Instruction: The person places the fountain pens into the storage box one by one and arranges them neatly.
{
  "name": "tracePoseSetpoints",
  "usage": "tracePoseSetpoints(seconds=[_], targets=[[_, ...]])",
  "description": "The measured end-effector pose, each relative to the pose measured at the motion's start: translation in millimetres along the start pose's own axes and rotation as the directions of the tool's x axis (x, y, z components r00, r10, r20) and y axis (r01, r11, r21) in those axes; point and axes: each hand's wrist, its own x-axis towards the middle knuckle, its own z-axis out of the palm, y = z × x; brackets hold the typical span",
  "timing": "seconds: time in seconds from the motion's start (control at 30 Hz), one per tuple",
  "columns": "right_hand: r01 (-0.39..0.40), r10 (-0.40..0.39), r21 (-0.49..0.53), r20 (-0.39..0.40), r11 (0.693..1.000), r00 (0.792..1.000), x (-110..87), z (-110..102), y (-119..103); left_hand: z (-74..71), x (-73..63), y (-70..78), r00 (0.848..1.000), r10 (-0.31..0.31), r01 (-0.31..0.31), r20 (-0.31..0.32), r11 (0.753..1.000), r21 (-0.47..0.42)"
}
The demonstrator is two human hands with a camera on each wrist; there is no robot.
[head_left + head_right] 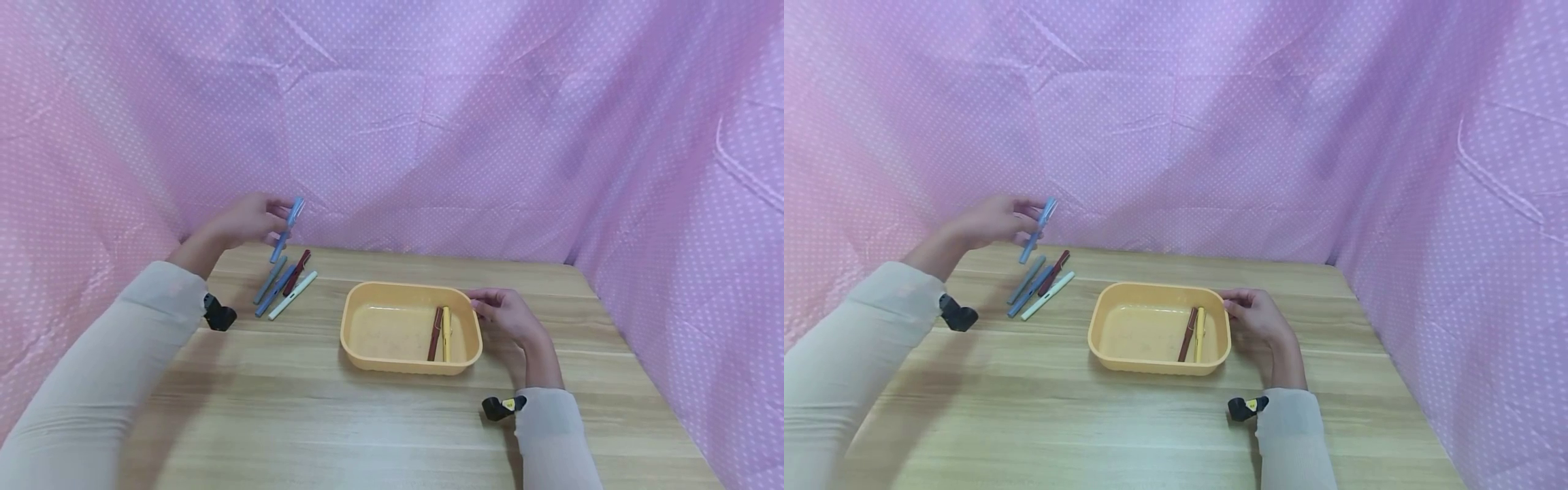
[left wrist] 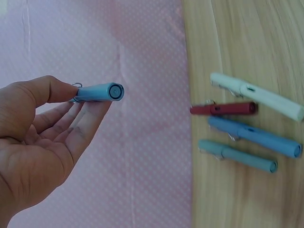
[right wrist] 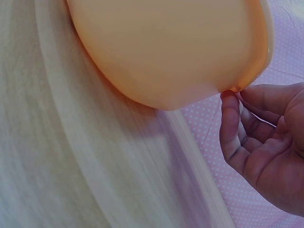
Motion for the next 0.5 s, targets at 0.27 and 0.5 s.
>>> tracePoseSetpoints(seconds=[0.27, 0.5], targets=[[0.011, -0.011, 0.004, -0.004, 1.0, 1.0, 2.6, 2.0, 0.8, 14.5, 6.5, 14.0, 0.999, 0.036, -0.037, 0.024, 0.999, 0.025], [0.006, -0.006, -0.012, -0.012, 1.0, 1.0, 4.1, 3.3, -0.2, 26.4, 11.5, 22.4, 0.997, 0.07, -0.071, 0.04, 0.997, 0.025]])
